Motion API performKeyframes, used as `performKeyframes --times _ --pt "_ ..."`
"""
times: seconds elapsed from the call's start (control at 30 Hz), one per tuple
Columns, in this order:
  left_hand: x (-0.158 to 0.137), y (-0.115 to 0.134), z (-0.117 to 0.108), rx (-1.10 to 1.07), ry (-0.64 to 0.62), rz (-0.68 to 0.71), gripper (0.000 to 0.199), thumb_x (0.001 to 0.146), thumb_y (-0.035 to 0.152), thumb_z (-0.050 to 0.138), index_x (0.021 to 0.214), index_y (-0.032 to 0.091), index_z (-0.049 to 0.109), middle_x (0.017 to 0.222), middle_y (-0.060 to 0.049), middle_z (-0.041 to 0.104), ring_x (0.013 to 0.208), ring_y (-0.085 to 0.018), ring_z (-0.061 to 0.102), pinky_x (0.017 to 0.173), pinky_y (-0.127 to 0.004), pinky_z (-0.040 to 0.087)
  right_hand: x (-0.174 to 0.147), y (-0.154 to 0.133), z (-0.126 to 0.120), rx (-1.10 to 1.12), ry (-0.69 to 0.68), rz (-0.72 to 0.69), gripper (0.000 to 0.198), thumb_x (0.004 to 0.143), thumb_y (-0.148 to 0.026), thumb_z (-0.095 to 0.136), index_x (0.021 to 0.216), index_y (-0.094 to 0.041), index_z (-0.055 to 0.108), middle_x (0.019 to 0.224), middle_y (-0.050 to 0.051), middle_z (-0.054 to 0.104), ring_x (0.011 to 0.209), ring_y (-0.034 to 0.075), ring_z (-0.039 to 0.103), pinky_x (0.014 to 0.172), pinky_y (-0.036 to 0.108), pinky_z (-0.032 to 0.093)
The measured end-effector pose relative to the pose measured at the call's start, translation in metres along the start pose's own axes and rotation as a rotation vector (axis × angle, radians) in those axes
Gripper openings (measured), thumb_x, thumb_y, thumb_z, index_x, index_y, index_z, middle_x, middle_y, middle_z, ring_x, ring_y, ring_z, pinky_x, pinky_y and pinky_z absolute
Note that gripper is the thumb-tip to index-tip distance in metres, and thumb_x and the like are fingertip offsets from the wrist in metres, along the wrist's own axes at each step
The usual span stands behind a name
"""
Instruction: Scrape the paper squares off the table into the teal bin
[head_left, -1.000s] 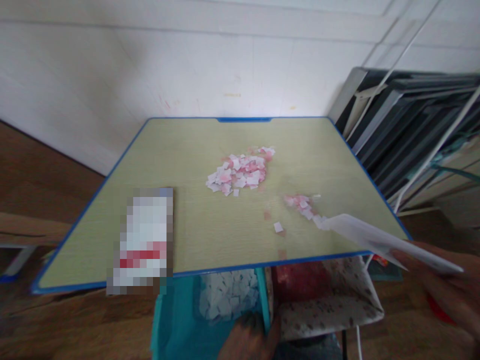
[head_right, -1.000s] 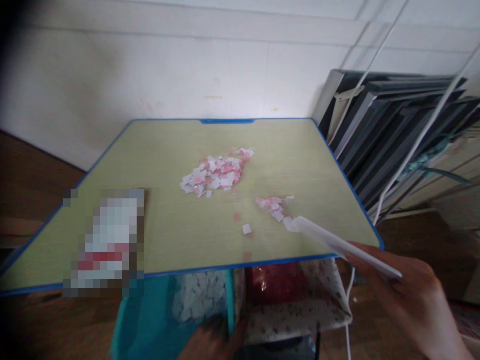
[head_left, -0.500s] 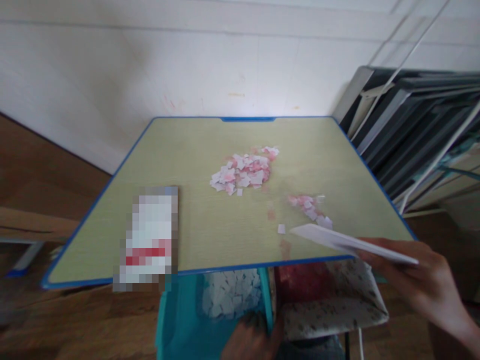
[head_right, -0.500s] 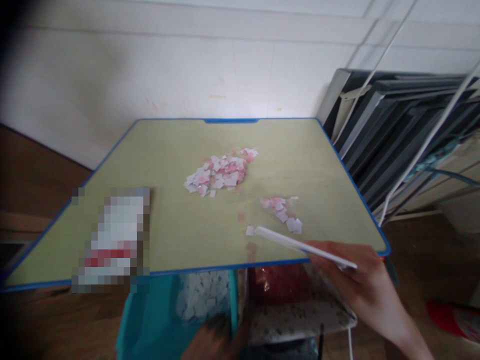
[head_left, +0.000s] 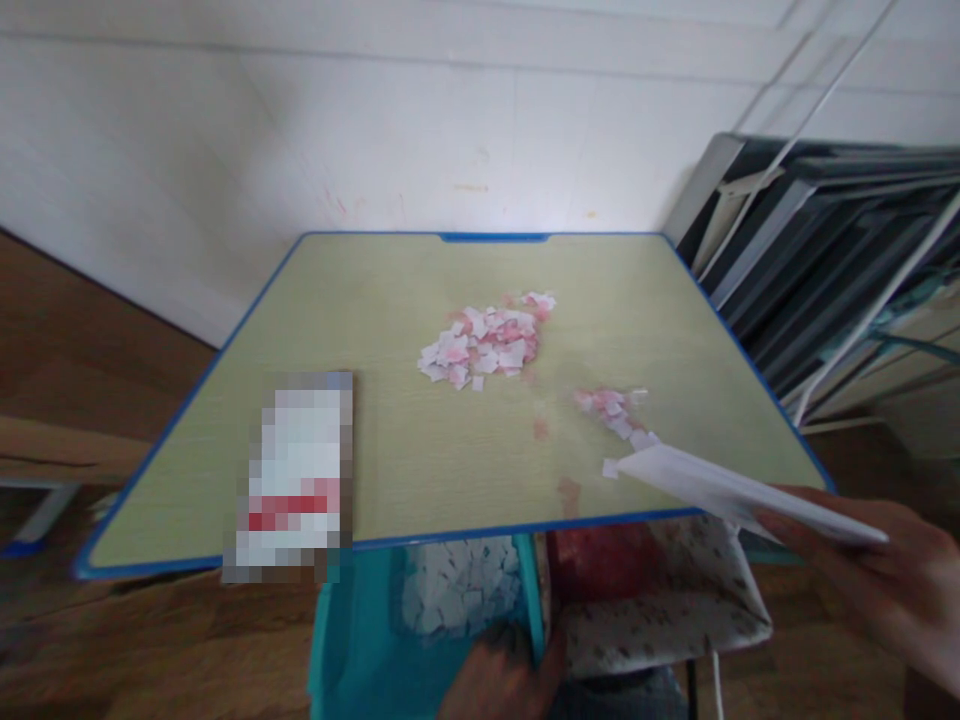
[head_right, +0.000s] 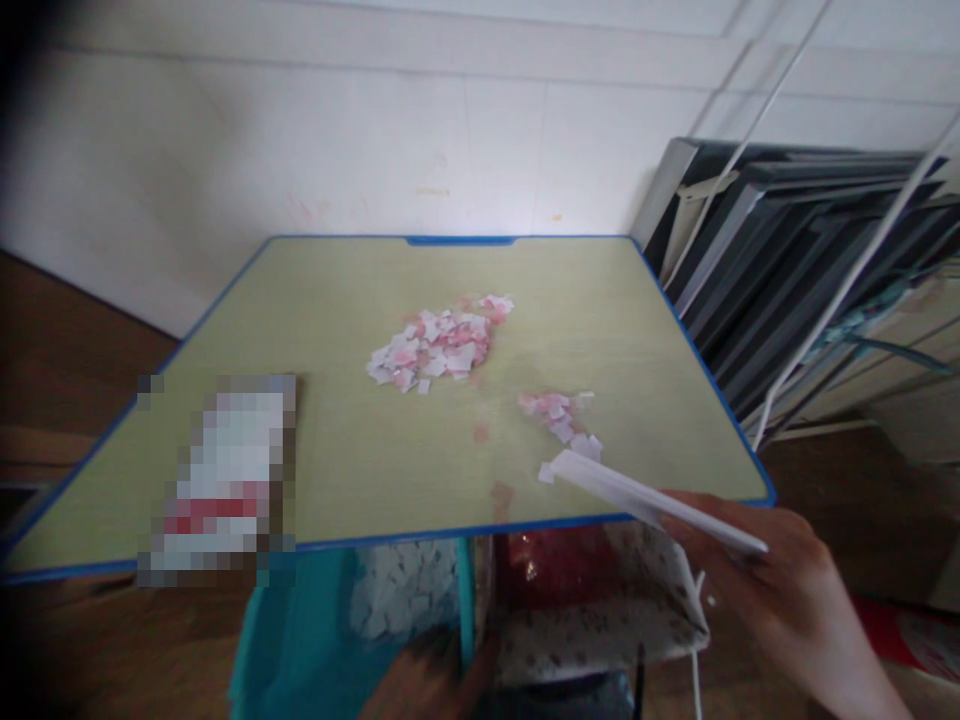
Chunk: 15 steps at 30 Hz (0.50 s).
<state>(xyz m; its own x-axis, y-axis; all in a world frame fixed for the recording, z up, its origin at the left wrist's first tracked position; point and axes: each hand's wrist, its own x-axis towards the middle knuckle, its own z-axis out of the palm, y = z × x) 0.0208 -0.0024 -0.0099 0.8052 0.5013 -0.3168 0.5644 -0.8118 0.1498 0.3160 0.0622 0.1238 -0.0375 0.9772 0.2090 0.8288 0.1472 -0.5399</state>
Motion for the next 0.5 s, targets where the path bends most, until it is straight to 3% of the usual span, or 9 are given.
performKeyframes --times 0.23,0.5 --pt "0.000 0.002 0.006 0.030 0.044 -0.002 0.061 0.071 0.001 0.064 0.129 0.009 0.051 0.074 -0.011 0.067 0.061 -0.025 0.065 0.056 -0.033 0.055 -0.018 0.005 0.002 0.100 0.250 0.320 0.014 0.066 -0.033 0.069 0.068 -0.022 0.076 0.064 -0.001 0.074 0.059 0.022 0.071 0.054 0.023 0.054" --pt "-0.005 0.001 0.013 0.054 0.167 -0.034 0.061 0.069 0.001 0.065 0.129 0.011 0.053 0.067 -0.007 0.065 0.055 -0.023 0.062 0.053 -0.031 0.053 -0.024 0.010 -0.001 0.046 0.348 0.392 0.014 0.065 -0.033 0.069 0.068 -0.020 0.075 0.061 0.001 0.073 0.054 0.024 0.069 0.048 0.027 0.052"
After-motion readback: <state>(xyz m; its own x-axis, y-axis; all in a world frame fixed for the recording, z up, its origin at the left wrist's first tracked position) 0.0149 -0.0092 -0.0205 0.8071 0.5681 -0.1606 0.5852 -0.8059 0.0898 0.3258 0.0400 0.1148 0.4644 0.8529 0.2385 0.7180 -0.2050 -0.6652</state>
